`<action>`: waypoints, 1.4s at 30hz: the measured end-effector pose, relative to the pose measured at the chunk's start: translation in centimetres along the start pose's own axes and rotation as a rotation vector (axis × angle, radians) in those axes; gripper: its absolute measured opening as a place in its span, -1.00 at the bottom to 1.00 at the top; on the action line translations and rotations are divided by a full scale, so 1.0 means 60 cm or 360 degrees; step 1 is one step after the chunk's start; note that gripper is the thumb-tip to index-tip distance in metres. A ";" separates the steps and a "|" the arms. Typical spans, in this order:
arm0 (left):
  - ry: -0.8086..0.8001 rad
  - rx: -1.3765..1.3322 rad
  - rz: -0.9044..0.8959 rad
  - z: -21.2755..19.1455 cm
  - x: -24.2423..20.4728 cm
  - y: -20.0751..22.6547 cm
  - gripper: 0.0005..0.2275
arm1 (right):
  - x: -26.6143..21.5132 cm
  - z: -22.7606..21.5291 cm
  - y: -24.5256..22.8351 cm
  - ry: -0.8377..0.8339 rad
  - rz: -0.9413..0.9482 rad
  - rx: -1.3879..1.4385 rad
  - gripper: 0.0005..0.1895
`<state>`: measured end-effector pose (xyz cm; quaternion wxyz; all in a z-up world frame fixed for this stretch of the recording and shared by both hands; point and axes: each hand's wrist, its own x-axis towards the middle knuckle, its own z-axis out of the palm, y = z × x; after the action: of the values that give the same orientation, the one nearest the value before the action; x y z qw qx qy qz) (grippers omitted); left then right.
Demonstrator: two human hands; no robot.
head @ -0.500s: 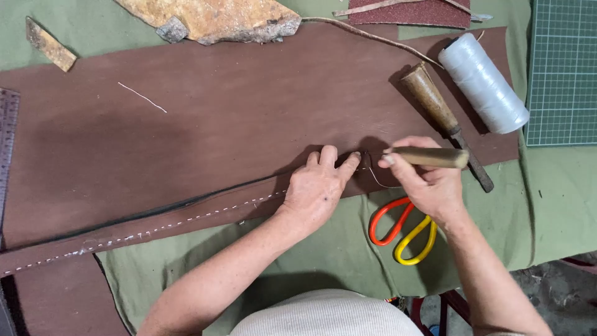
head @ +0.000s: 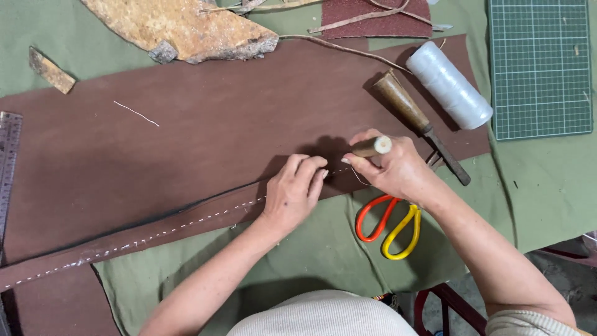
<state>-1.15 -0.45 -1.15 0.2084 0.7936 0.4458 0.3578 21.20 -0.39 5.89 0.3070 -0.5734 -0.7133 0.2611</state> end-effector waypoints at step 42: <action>-0.0430 -0.1127 -0.0028 0.035 0.107 0.066 -0.78 | -0.078 -0.035 0.272 0.0426 0.0241 -0.1235 -0.45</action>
<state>4.87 2.97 2.53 0.5297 0.7085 0.2699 0.3801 34.19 -1.54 -5.16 0.1381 -0.7262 -0.6685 -0.0819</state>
